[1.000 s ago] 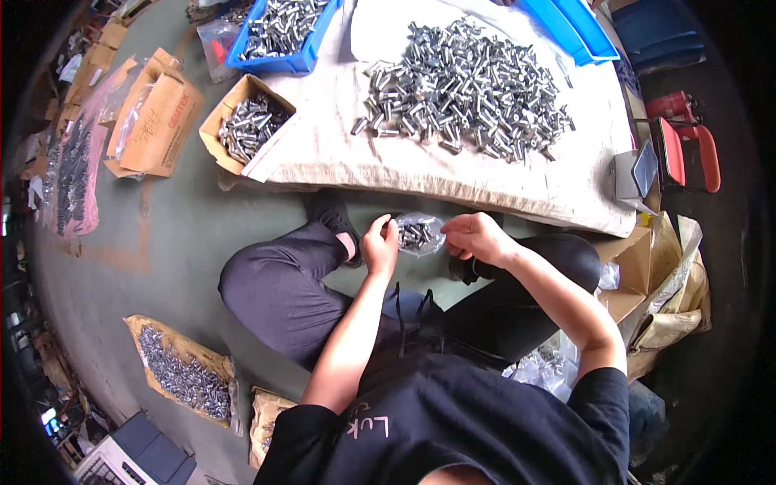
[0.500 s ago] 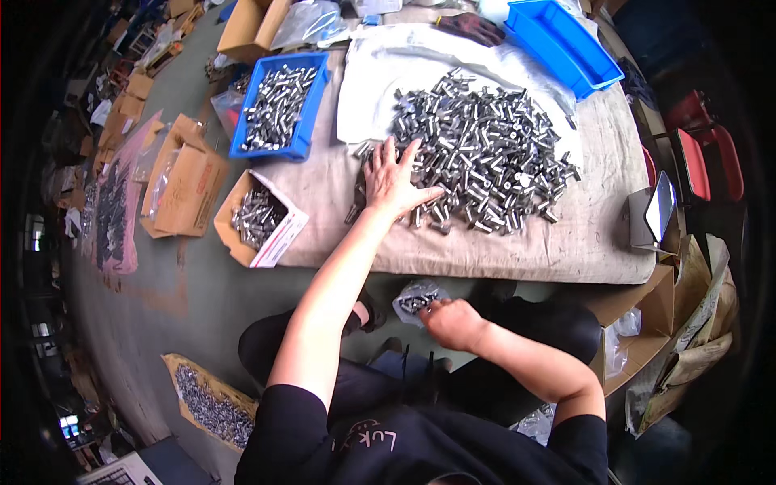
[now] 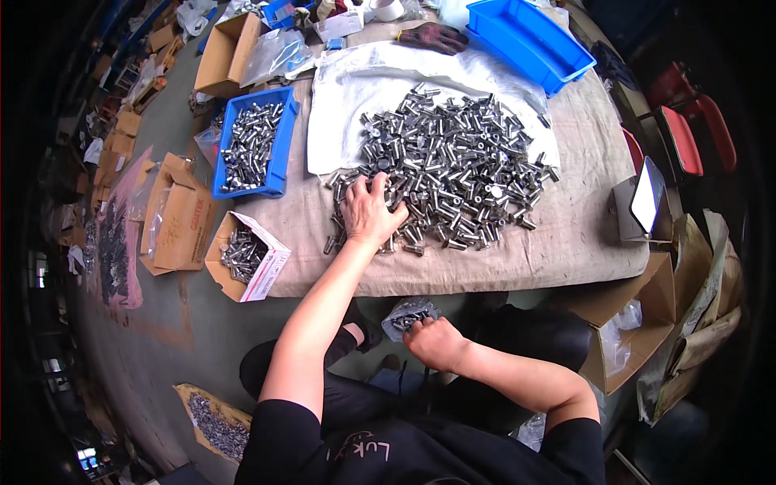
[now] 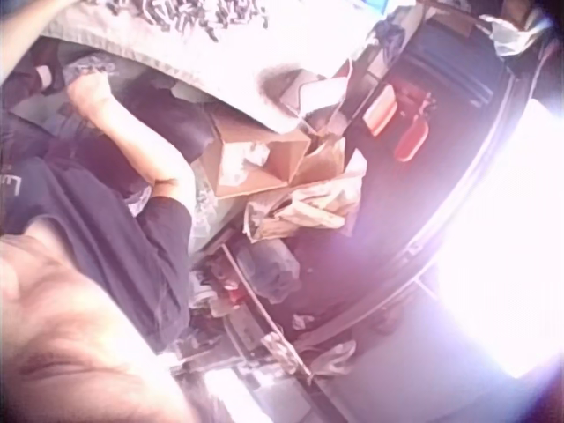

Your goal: The recorder is sitting on the floor and counting or sorting bolts before placing them into a plastic bag.

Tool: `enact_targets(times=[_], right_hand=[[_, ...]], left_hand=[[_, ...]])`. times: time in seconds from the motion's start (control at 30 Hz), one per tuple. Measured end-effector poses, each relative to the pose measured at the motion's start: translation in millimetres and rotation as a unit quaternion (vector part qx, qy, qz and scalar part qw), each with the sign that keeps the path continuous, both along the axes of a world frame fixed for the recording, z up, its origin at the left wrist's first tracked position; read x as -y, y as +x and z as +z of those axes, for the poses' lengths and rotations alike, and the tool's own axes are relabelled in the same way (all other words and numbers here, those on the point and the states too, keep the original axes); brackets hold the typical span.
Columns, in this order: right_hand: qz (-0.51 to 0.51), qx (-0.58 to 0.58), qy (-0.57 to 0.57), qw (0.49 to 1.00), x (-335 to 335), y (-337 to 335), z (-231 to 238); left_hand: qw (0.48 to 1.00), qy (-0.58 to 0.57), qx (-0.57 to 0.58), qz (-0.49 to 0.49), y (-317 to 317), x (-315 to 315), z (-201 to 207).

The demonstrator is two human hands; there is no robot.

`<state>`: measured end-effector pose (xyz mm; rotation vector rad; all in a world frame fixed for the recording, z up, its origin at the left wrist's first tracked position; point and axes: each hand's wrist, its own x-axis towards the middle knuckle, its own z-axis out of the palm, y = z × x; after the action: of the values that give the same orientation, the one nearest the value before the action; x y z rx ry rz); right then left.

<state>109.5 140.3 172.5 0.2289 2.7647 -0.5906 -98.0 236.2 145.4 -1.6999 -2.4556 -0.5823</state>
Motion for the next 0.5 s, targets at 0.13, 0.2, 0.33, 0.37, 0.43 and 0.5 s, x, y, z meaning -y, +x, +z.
enact_targets(times=[0.13, 0.2, 0.33, 0.37, 0.43, 0.5], right_hand=[[0.011, 0.006, -0.006, 1.000, 4.3, 0.2, -5.0], [0.012, -0.003, -0.012, 1.000, 5.8, 0.3, -7.7], [-0.007, 0.012, -0.019, 1.000, 6.4, -4.3, -6.2], [-0.008, 0.004, -0.015, 1.000, 7.1, -6.9, -6.3], [-0.011, -0.005, -0.011, 1.000, 8.3, -11.2, -5.4], [-0.013, -0.014, -0.013, 1.000, 8.6, -13.6, -4.7]], left_hand=[[0.998, 0.038, 0.028, -0.047, -7.1, 4.3, -3.6], [0.997, 0.039, 0.053, -0.046, -11.0, 3.5, -7.7], [0.984, 0.035, 0.139, -0.106, -21.9, -1.3, -1.7], [0.983, 0.053, 0.110, -0.140, -30.8, -4.6, -3.6], [0.979, 0.036, 0.123, -0.158, -36.0, -2.8, -1.1], [0.976, 0.047, 0.126, -0.170, -38.1, -2.7, -1.3]])
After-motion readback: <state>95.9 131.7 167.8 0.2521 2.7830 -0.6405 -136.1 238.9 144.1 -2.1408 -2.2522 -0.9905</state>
